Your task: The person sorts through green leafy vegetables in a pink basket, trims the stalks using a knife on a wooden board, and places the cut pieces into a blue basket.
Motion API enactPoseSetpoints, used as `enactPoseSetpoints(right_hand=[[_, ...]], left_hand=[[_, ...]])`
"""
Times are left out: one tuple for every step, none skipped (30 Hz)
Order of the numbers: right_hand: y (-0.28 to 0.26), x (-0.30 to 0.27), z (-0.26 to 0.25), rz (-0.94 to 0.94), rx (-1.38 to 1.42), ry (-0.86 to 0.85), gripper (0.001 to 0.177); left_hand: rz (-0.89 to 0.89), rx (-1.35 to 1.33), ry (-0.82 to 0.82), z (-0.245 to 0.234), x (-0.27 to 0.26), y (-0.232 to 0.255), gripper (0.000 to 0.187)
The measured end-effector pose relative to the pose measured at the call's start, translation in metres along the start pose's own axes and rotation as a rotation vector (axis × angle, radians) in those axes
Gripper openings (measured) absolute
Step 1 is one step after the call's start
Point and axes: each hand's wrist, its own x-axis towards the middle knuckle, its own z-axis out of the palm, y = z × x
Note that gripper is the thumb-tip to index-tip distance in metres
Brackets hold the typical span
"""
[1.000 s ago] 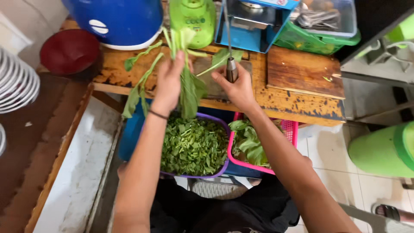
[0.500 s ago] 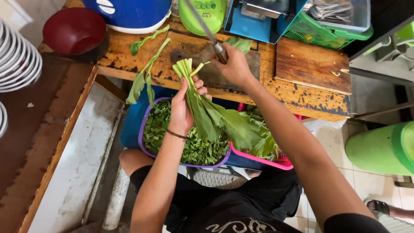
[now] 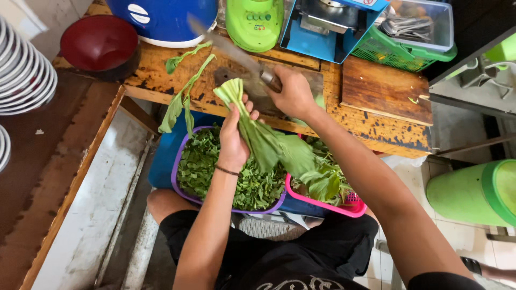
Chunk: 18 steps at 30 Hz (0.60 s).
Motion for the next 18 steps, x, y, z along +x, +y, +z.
enactPoseSetpoints(right_hand=[[-0.013, -0.009, -0.014, 0.071, 0.25, 0.044, 0.038], [-0.031, -0.018, -0.023, 0.081, 0.251, 0.042, 0.038], [-0.047, -0.022, -0.035, 0.153, 0.439, 0.065, 0.032], [-0.063, -0.026, -0.048, 0.222, 0.627, 0.088, 0.027], [-0.058, -0.023, -0.046, 0.226, 0.623, 0.101, 0.027], [-0.053, -0.02, -0.044, 0.237, 0.643, 0.13, 0.025], [-0.05, -0.019, -0.039, 0.251, 0.667, 0.151, 0.023], [-0.049, -0.023, -0.036, 0.256, 0.669, 0.155, 0.023], [-0.047, -0.023, -0.034, 0.273, 0.675, 0.183, 0.024], [-0.046, -0.023, -0.031, 0.289, 0.682, 0.211, 0.025], [-0.046, -0.025, -0.035, 0.291, 0.684, 0.213, 0.025], [-0.045, -0.028, -0.039, 0.291, 0.749, 0.24, 0.023], [-0.044, -0.034, -0.041, 0.3, 0.814, 0.266, 0.022], [-0.034, -0.041, -0.04, 0.312, 0.818, 0.268, 0.022], [-0.022, -0.047, -0.04, 0.302, 0.809, 0.297, 0.023], [-0.011, -0.053, -0.04, 0.292, 0.801, 0.325, 0.024], [-0.018, -0.065, -0.052, 0.299, 0.801, 0.33, 0.024], [-0.026, -0.076, -0.065, 0.385, 0.736, 0.311, 0.021]], left_hand=[[0.019, 0.155, 0.046, -0.002, 0.001, -0.005, 0.044], [0.009, 0.155, 0.049, 0.0, -0.002, -0.007, 0.044], [0.034, 0.253, 0.101, 0.004, 0.003, -0.009, 0.044], [0.06, 0.35, 0.153, 0.009, 0.008, -0.011, 0.043], [0.052, 0.351, 0.141, 0.014, 0.011, -0.015, 0.043], [0.076, 0.428, 0.146, 0.019, 0.013, -0.019, 0.047], [0.102, 0.507, 0.16, 0.022, 0.01, -0.022, 0.052], [0.095, 0.509, 0.158, 0.026, 0.007, -0.023, 0.052], [0.108, 0.666, 0.12, 0.03, 0.008, -0.021, 0.054], [0.121, 0.822, 0.081, 0.035, 0.009, -0.02, 0.056], [0.119, 0.825, 0.079, 0.036, 0.014, -0.016, 0.056], [0.143, 0.907, 0.001, 0.037, 0.019, -0.013, 0.039], [0.156, 0.987, -0.076, 0.037, 0.02, -0.011, 0.026], [0.144, 0.989, -0.076, 0.047, 0.023, 0.0, 0.026], [0.119, 1.298, -0.107, 0.057, 0.029, 0.01, 0.033], [0.092, 1.606, -0.142, 0.068, 0.035, 0.02, 0.042], [0.085, 1.607, -0.147, 0.077, 0.053, 0.021, 0.042], [0.109, 1.932, -0.305, 0.087, 0.07, 0.022, 0.028]])
